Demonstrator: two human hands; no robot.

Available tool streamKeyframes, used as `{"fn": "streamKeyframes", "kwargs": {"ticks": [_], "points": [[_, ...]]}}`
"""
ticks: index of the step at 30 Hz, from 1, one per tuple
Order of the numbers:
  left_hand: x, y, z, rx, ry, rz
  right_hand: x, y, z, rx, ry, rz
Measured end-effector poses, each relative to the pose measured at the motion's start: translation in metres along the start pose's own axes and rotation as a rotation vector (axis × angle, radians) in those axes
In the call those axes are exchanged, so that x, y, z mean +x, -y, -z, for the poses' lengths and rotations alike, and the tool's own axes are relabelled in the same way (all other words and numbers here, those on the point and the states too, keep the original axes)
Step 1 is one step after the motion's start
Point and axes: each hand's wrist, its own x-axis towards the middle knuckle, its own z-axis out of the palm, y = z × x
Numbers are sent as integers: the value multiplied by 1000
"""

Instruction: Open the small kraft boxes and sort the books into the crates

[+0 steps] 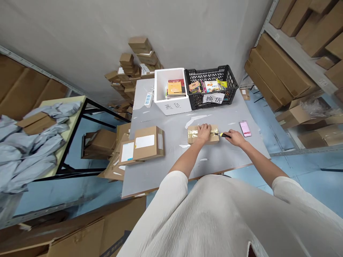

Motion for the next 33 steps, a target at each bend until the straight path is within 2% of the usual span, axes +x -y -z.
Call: {"fn": "streamKeyframes", "kwargs": {"ticks": [7, 14, 24, 29, 33], "points": [[-8, -5, 6, -30, -1, -5, 0, 3, -1, 104, 2, -66], [-15, -5, 0, -16, -17, -1, -2, 8, -11, 169, -52, -135], [-18, -2, -6, -27, 0, -9, 4, -20, -7, 173, -113, -120], [-23, 1, -4, -80, -8, -1, 12, -31, -3, 258, -167, -195], [-38, 13, 4, -107, -13, -7, 33, -17, 1, 328, -172, -165]]}}
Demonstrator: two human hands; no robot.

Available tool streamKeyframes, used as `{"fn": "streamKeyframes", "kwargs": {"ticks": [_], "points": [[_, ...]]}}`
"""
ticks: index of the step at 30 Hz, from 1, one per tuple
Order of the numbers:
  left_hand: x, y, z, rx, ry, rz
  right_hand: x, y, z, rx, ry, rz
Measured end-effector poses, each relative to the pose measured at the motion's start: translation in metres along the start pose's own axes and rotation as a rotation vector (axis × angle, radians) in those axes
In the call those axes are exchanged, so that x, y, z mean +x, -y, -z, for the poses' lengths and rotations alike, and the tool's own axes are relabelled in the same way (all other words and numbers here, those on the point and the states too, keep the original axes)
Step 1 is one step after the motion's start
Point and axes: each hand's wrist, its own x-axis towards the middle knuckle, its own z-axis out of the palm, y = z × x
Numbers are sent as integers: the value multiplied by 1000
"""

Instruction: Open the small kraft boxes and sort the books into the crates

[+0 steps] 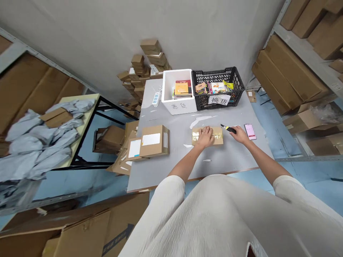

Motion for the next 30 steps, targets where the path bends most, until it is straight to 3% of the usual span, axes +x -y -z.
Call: {"fn": "streamKeyframes", "kwargs": {"ticks": [7, 10, 16, 23, 27, 30], "points": [[-39, 26, 10, 0, -2, -8, 45, 73, -32, 18, 121, 257], [-50, 35, 9, 25, 28, 19, 53, 90, -45, -36, 179, 285], [-55, 45, 10, 67, 60, 119, 48, 89, -47, -78, 182, 176], [-38, 53, 16, 6, 121, 182, 25, 83, -40, -29, 135, 31], [-30, 56, 17, -44, 105, 204, 11, 81, -48, 81, 142, -35], [-25, 47, 14, -70, 43, 212, 3, 82, -59, 290, 234, -48]]}}
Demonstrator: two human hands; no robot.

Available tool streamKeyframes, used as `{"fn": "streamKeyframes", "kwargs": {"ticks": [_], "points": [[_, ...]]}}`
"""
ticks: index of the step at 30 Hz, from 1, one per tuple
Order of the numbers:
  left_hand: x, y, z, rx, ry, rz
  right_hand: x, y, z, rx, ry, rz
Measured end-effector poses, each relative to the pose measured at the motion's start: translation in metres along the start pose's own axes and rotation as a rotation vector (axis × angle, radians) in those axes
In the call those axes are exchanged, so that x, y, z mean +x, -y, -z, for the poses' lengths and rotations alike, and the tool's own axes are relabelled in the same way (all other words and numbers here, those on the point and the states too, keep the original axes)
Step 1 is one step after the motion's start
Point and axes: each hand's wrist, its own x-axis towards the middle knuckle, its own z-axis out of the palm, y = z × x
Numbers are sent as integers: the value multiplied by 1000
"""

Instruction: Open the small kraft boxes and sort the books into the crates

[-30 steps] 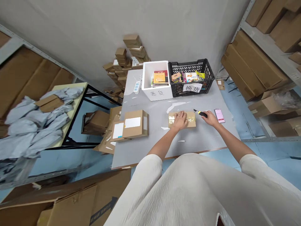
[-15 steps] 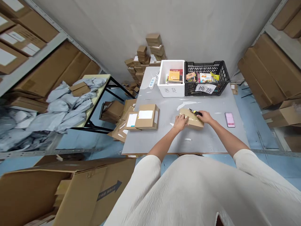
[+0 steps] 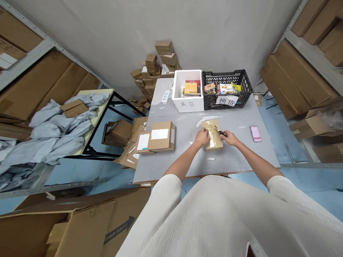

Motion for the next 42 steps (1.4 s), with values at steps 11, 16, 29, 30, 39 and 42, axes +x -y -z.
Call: {"fn": "streamKeyframes", "kwargs": {"ticks": [11, 16, 29, 30, 39, 42], "points": [[10, -47, -26, 47, 194, 127, 41, 0, 17, 114, -230, 62], [18, -32, -23, 134, 315, -102, 45, -12, 17, 114, -215, 69], [12, -13, -8, 160, 68, -254, 15, -14, -3, 607, 23, -140], [12, -13, -7, 166, 63, -262, 13, -14, -2, 641, 45, -147], [28, -21, 1, 269, 176, -259, 4, -29, 33, 316, 52, -117], [28, -23, -3, 267, 176, -241, 1, -35, 53, 192, 96, -56]]}}
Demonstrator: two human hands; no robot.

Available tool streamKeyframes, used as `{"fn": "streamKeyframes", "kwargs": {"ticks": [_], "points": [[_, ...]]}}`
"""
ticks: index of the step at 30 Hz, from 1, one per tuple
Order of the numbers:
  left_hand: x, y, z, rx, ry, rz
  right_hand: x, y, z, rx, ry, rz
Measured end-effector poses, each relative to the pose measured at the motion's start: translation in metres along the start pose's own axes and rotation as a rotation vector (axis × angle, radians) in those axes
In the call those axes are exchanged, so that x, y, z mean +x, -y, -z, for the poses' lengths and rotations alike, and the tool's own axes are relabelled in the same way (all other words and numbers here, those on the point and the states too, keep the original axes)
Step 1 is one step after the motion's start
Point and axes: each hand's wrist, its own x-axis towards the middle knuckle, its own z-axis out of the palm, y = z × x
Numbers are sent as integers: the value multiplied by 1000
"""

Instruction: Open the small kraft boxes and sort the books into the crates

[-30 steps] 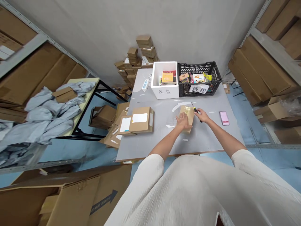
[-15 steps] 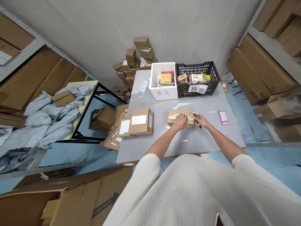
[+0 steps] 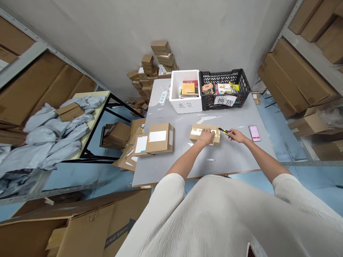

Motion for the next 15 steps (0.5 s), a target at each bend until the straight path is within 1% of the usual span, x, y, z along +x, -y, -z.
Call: {"fn": "streamKeyframes", "kwargs": {"ticks": [2, 5, 7, 9, 12, 15], "points": [[-1, -1, -3, -6, -7, 9, -2, 1, 12, -106, 50, 47], [-3, -1, -6, -1, -23, 11, -2, 4, 25, -351, 92, 116], [-4, -1, -7, 3, -34, 5, 0, 6, 29, -510, 83, 154], [-5, -1, -9, 3, -45, 0, 5, 9, 28, -606, 75, 182], [-7, -1, -9, 2, -52, 5, 13, 13, 22, -613, 67, 193], [-9, -2, -8, -2, -48, 7, 19, 16, 16, -509, 57, 183]]}}
